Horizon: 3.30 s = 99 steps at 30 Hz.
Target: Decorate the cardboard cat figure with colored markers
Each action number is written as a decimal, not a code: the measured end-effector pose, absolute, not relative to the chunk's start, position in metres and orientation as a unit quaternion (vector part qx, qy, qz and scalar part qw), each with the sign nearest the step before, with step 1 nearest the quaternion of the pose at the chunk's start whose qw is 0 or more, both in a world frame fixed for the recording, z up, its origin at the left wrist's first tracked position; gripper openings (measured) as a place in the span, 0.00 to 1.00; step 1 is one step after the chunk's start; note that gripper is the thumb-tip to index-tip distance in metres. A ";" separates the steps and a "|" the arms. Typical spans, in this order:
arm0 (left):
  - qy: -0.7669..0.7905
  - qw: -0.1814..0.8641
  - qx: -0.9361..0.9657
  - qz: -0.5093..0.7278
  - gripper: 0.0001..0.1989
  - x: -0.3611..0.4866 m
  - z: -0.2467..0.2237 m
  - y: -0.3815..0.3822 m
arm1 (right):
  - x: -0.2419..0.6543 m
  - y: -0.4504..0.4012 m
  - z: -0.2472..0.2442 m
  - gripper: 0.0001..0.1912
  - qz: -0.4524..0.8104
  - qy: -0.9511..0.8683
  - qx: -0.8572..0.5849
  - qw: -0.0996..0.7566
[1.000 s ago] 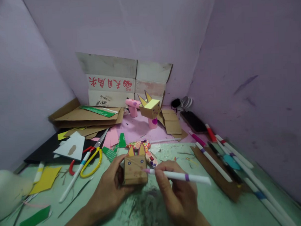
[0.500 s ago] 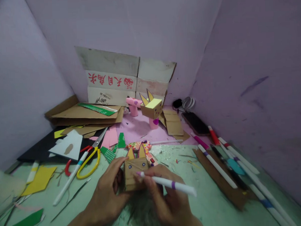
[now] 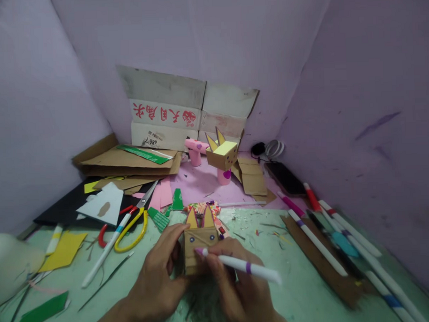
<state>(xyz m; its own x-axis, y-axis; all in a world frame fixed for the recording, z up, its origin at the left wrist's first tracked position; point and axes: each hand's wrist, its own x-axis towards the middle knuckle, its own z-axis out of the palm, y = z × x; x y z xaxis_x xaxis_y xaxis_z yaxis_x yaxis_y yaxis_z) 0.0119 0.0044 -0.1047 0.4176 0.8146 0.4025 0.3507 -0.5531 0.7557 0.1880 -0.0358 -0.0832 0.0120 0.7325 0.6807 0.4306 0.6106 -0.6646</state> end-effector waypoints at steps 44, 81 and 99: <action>0.368 0.307 0.784 0.395 0.36 0.011 -0.103 0.004 | 0.178 -0.039 -0.086 0.08 0.199 -0.620 -0.442 0.617; 0.380 0.292 0.787 0.388 0.31 0.012 -0.103 0.003 | 0.201 -0.044 -0.079 0.07 0.139 -0.690 -0.438 0.559; 0.390 0.278 0.784 0.394 0.31 0.011 -0.105 0.003 | 0.199 -0.044 -0.080 0.08 0.153 -0.684 -0.432 0.568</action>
